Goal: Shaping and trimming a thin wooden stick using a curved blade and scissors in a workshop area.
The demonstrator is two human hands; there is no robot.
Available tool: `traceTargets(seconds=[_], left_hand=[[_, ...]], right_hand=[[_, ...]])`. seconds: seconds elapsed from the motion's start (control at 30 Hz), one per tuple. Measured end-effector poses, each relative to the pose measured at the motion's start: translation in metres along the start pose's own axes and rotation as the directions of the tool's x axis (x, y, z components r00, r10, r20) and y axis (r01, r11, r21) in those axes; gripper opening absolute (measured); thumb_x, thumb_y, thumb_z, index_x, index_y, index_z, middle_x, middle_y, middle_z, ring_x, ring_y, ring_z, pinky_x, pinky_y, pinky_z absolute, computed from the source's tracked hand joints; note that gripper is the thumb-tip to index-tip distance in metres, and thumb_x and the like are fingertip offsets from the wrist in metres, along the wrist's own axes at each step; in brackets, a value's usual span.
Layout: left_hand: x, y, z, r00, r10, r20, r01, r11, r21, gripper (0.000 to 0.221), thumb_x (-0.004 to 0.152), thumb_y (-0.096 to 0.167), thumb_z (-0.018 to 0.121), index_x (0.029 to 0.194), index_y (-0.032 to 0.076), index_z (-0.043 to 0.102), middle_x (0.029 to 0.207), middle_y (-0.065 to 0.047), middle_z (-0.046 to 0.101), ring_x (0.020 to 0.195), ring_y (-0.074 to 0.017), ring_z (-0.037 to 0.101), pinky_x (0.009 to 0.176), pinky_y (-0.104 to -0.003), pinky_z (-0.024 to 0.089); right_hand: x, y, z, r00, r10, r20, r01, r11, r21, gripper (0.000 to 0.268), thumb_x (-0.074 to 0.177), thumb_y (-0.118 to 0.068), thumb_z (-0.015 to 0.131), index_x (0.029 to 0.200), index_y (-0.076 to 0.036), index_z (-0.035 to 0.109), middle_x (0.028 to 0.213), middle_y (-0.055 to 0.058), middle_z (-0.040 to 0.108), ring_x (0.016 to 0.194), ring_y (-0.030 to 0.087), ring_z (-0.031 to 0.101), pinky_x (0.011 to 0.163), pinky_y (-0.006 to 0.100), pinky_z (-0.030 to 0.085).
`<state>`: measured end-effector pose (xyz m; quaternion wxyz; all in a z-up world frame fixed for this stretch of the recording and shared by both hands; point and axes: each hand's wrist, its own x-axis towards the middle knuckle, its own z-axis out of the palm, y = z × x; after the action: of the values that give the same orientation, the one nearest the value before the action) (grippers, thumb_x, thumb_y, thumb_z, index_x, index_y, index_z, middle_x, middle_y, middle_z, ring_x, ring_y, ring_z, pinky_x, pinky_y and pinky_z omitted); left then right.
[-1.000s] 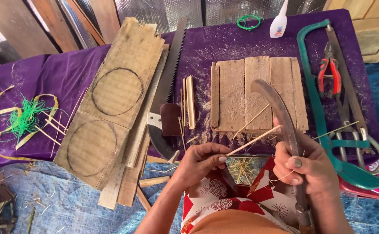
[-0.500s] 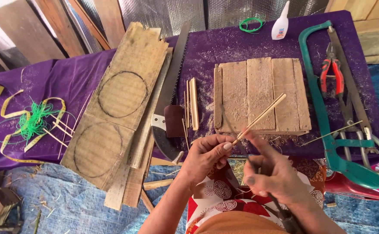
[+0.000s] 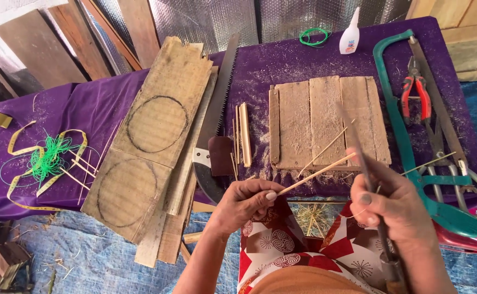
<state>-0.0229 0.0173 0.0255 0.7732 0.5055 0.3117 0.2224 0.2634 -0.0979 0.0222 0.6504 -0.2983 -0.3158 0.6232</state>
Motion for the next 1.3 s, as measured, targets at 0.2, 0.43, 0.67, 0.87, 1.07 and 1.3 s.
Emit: traceTargets(seconds=[0.2,0.43,0.67,0.87,1.07,1.3], left_hand=[[0.005,0.005,0.004,0.998,0.008,-0.064,-0.007,1.0,0.016,0.024,0.097,0.015,0.069,0.114,0.0,0.075,0.063,0.0,0.06,0.051,-0.0072,0.051,0.046,-0.021,0.04],[0.012,0.008,0.025,0.998,0.022,-0.059,-0.027,0.995,-0.093,0.032,0.099,0.015,0.065,0.127,0.002,0.071,0.065,0.002,0.059,0.054,-0.0054,0.052,0.048,-0.019,0.041],[0.01,0.0,0.029,0.998,0.065,-0.001,-0.064,0.986,-0.154,0.016,0.1,0.016,0.067,0.102,0.001,0.073,0.076,-0.003,0.063,0.063,-0.0077,0.054,0.053,-0.022,0.045],[0.002,0.003,0.027,0.999,0.027,0.04,-0.02,0.984,-0.176,0.022,0.1,0.012,0.067,0.117,0.001,0.074,0.069,-0.001,0.058,0.058,-0.008,0.051,0.049,-0.021,0.042],[0.0,0.002,0.021,1.0,0.007,0.019,-0.005,0.997,-0.077,0.028,0.098,0.011,0.068,0.122,0.001,0.074,0.062,-0.001,0.059,0.051,-0.0088,0.05,0.046,-0.023,0.043],[0.013,-0.001,0.026,0.999,0.0,0.05,0.016,0.951,-0.309,0.027,0.099,0.012,0.067,0.122,-0.003,0.072,0.066,-0.003,0.059,0.057,-0.008,0.049,0.048,-0.021,0.039]], right_hand=[[0.0,0.006,0.001,0.991,-0.084,0.103,0.059,0.972,0.226,0.063,0.097,-0.023,0.074,0.15,-0.004,0.047,0.077,0.008,0.068,0.049,0.011,0.056,0.038,0.023,0.042],[0.008,0.023,0.033,0.973,0.199,0.115,-0.219,0.956,0.195,0.081,0.081,-0.006,0.078,0.151,-0.002,0.038,0.072,0.016,0.066,0.051,0.027,0.071,0.035,0.034,0.058],[0.001,0.026,0.058,0.972,0.234,0.029,-0.235,0.972,0.008,0.084,0.08,0.001,0.073,0.156,-0.012,0.038,0.076,0.02,0.072,0.049,0.024,0.068,0.03,0.026,0.046],[-0.003,0.03,0.032,0.98,0.197,0.016,-0.197,0.98,0.019,0.075,0.081,0.003,0.071,0.151,-0.015,0.049,0.078,0.021,0.073,0.051,0.023,0.069,0.033,0.027,0.052],[-0.004,0.022,0.017,0.992,0.116,-0.046,-0.112,0.991,0.068,0.071,0.08,0.003,0.071,0.147,-0.013,0.053,0.08,0.02,0.075,0.052,0.021,0.07,0.031,0.027,0.052],[-0.007,0.038,0.052,0.962,0.271,-0.029,-0.27,0.962,0.035,0.087,0.077,0.003,0.074,0.156,-0.013,0.04,0.078,0.023,0.072,0.049,0.024,0.069,0.03,0.027,0.048]])
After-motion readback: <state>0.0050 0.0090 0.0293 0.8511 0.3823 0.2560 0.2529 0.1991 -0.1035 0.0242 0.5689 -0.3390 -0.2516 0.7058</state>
